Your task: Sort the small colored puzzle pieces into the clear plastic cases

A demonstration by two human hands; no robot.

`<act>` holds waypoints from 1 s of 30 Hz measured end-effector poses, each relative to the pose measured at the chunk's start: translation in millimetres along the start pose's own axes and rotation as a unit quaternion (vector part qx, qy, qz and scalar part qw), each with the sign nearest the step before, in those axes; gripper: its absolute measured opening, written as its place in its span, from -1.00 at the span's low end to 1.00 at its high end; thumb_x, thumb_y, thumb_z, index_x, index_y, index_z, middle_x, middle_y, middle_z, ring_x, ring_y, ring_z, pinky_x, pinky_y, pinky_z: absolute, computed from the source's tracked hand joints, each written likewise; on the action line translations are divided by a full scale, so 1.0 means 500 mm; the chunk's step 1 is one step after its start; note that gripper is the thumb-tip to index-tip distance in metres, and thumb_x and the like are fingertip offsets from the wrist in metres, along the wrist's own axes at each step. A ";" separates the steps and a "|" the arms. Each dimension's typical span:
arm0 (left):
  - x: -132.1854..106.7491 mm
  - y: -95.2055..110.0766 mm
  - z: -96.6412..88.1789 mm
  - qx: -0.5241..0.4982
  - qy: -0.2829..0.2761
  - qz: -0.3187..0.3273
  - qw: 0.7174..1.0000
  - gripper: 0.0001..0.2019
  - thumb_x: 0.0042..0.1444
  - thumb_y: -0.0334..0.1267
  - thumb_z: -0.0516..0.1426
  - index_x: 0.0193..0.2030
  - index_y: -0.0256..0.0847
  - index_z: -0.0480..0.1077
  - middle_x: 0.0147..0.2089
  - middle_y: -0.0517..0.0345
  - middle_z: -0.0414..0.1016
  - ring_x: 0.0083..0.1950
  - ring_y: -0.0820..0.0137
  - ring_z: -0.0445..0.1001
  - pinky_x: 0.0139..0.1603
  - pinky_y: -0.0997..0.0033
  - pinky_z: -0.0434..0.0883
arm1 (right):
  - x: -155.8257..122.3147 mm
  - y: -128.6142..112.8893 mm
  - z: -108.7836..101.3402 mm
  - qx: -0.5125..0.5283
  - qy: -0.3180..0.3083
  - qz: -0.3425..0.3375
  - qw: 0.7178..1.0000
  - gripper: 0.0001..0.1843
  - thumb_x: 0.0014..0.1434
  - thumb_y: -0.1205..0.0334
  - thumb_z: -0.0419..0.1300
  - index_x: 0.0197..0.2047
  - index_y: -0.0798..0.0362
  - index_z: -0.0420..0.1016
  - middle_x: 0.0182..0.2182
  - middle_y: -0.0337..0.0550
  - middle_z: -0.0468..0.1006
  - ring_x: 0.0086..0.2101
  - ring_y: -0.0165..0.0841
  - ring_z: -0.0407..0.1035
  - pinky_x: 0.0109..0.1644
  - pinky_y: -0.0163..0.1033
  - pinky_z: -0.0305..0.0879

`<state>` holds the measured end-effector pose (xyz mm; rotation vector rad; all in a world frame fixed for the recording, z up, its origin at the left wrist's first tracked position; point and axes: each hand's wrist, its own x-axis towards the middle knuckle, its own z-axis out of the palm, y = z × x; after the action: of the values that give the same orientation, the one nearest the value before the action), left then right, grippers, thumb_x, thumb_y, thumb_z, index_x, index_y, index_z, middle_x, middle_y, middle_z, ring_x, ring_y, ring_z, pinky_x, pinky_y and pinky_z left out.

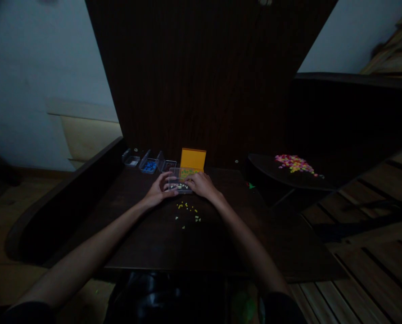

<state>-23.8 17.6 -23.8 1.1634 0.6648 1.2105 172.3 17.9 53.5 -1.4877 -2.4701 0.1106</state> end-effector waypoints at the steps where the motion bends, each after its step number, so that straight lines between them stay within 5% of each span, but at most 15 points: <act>1: 0.000 0.000 0.000 0.000 -0.001 -0.002 1.000 -0.20 -0.33 -0.48 0.40 0.10 -0.12 0.20 0.13 0.01 0.30 -0.06 0.37 0.47 0.12 0.02 0.41 | 0.000 0.000 0.002 -0.008 -0.005 0.002 1.000 -0.75 0.26 0.23 0.14 -0.09 0.02 0.63 -0.21 -0.06 0.65 -0.22 -0.26 0.50 -0.19 -0.29 0.29; 8: 0.000 0.000 -0.001 0.005 -0.002 -0.001 1.000 -0.21 -0.33 -0.47 0.40 0.09 -0.12 0.20 0.12 0.03 0.30 -0.04 0.37 0.47 0.14 0.02 0.39 | 0.002 0.006 0.006 0.007 -0.025 -0.002 1.000 -0.72 0.28 0.23 0.12 -0.04 -0.03 0.61 -0.11 -0.04 0.63 -0.12 -0.18 0.49 -0.07 -0.21 0.31; 16: 0.006 0.000 -0.007 0.007 0.028 -0.005 1.000 -0.21 -0.35 -0.48 0.40 0.07 -0.13 0.21 0.10 0.03 0.31 -0.06 0.37 0.46 0.13 0.01 0.38 | -0.021 0.017 0.003 0.097 0.044 -0.023 0.994 -0.75 0.21 0.26 0.15 -0.15 0.12 0.64 -0.49 -0.18 0.58 -0.50 -0.44 0.35 -0.38 -0.36 0.18; 24: 0.011 0.000 -0.016 0.013 0.037 0.000 0.999 -0.22 -0.35 -0.48 0.40 0.08 -0.12 0.22 0.11 0.02 0.31 -0.07 0.37 0.47 0.12 0.01 0.39 | -0.045 0.016 0.028 0.124 -0.113 -0.084 0.982 -0.78 0.12 0.33 0.23 -0.17 0.11 0.65 -0.51 -0.21 0.54 -0.53 -0.48 0.27 -0.39 -0.37 0.11; 30: 0.012 -0.004 -0.021 0.015 0.035 0.006 0.999 -0.21 -0.34 -0.45 0.41 0.09 -0.12 0.21 0.12 0.01 0.30 -0.07 0.37 0.47 0.11 0.02 0.41 | -0.049 0.027 0.040 0.132 -0.145 -0.100 0.975 -0.76 0.10 0.37 0.22 -0.16 0.07 0.65 -0.58 -0.29 0.46 -0.56 -0.50 0.24 -0.43 -0.39 0.07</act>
<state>-30.8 26.9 -27.9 1.1562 0.7317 1.2599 189.9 4.1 27.0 -1.1758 -2.6810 0.6325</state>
